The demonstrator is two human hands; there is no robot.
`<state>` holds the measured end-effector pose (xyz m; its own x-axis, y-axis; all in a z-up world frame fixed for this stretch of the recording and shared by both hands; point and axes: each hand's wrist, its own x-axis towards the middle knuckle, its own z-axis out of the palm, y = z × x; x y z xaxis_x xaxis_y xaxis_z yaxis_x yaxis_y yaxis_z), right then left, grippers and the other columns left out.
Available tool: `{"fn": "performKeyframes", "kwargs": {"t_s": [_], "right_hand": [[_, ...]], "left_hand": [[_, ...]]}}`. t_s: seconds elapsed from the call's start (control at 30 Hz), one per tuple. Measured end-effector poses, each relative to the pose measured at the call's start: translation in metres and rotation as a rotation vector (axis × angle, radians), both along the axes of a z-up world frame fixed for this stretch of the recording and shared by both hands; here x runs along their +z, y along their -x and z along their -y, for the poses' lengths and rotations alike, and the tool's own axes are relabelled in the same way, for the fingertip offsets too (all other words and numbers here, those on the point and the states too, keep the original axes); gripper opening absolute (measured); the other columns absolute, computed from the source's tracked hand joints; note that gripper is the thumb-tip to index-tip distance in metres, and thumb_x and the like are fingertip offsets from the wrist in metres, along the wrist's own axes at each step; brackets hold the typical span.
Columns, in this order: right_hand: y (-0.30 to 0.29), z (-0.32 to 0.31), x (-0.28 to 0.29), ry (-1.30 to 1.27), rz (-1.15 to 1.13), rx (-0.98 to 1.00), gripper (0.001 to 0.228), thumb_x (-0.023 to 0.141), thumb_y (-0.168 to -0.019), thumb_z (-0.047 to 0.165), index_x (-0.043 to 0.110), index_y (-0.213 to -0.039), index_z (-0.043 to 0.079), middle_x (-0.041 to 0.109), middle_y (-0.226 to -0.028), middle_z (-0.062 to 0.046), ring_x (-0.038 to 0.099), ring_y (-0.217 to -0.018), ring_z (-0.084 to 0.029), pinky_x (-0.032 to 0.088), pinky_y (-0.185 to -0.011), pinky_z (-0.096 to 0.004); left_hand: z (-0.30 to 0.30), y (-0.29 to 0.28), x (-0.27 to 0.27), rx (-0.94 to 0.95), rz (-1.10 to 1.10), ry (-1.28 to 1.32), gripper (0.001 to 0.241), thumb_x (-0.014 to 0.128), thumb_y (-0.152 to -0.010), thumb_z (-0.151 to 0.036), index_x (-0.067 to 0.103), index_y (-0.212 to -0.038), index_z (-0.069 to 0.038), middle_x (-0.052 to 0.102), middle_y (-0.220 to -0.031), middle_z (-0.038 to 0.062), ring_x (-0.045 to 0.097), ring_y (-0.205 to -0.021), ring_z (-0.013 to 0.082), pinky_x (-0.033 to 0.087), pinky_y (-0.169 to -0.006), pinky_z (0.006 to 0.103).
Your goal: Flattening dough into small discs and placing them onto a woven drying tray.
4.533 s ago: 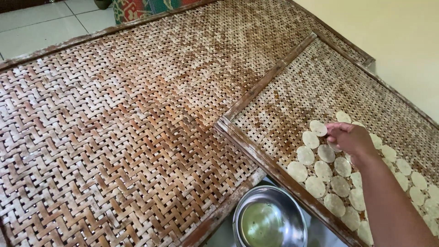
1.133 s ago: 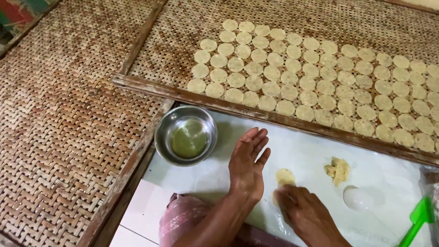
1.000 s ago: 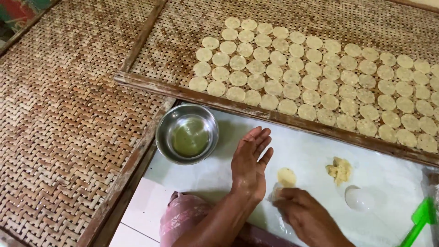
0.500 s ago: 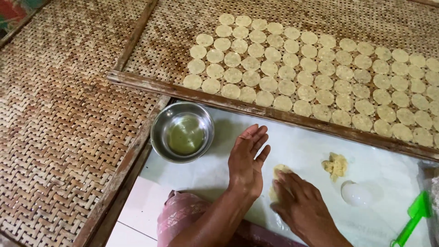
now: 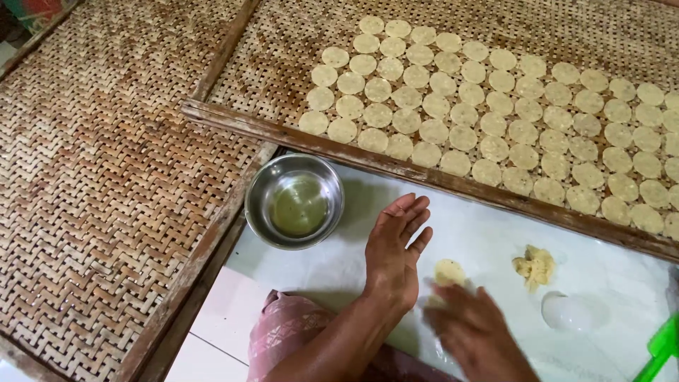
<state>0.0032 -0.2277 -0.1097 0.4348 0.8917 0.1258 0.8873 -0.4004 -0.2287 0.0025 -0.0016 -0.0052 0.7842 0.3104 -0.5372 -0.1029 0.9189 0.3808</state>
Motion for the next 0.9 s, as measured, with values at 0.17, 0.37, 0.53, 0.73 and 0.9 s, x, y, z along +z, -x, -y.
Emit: {"fn": "performKeyframes", "kwargs": {"t_s": [0.17, 0.37, 0.53, 0.73, 0.9], "right_hand": [[-0.047, 0.037, 0.042, -0.237, -0.215, -0.491, 0.019, 0.071, -0.083, 0.015, 0.082, -0.098, 0.019, 0.073, -0.124, 0.001, 0.063, -0.125, -0.018, 0.050, -0.107, -0.037], [-0.074, 0.078, 0.059, -0.069, -0.091, -0.955, 0.010, 0.075, -0.095, 0.017, 0.073, -0.098, 0.008, 0.073, -0.106, -0.003, 0.068, -0.092, -0.023, 0.052, -0.083, -0.037], [-0.078, 0.092, 0.043, 0.035, -0.048, -0.759, 0.057, 0.061, -0.085, -0.007, 0.068, -0.133, 0.023, 0.066, -0.137, -0.006, 0.066, -0.095, -0.026, 0.058, -0.079, -0.037], [-0.035, 0.045, 0.030, 0.102, -0.342, -0.589, 0.057, 0.059, -0.087, 0.008, 0.065, -0.137, 0.034, 0.065, -0.139, 0.004, 0.066, -0.118, -0.018, 0.053, -0.104, -0.032], [-0.006, 0.036, -0.010, 0.022, -0.240, -0.422, 0.045, 0.071, -0.081, 0.009, 0.072, -0.123, 0.025, 0.069, -0.127, 0.007, 0.068, -0.103, -0.013, 0.055, -0.086, -0.024]], "left_hand": [[-0.001, 0.001, 0.001, 0.010, 0.032, 0.005, 0.036, 0.054, -0.096, -0.016, 0.058, -0.130, -0.007, 0.064, -0.132, 0.010, 0.055, -0.115, 0.0197, 0.040, -0.101, 0.0371], [-0.002, -0.001, 0.008, -0.009, -0.032, -0.029, 0.030, 0.050, -0.101, -0.016, 0.059, -0.129, -0.008, 0.065, -0.134, 0.010, 0.056, -0.121, 0.0211, 0.042, -0.105, 0.0379], [-0.001, 0.000, 0.010, -0.014, -0.036, -0.041, 0.033, 0.049, -0.101, -0.017, 0.059, -0.130, -0.007, 0.065, -0.134, 0.011, 0.055, -0.120, 0.0206, 0.041, -0.103, 0.0370], [-0.001, 0.000, 0.011, -0.015, -0.036, -0.047, 0.036, 0.048, -0.099, -0.015, 0.058, -0.132, -0.006, 0.064, -0.134, 0.011, 0.055, -0.118, 0.0204, 0.041, -0.102, 0.0366], [0.000, -0.001, 0.003, -0.007, 0.009, -0.049, 0.036, 0.049, -0.099, -0.016, 0.057, -0.132, -0.006, 0.063, -0.135, 0.012, 0.055, -0.118, 0.0211, 0.041, -0.102, 0.0374]]}}
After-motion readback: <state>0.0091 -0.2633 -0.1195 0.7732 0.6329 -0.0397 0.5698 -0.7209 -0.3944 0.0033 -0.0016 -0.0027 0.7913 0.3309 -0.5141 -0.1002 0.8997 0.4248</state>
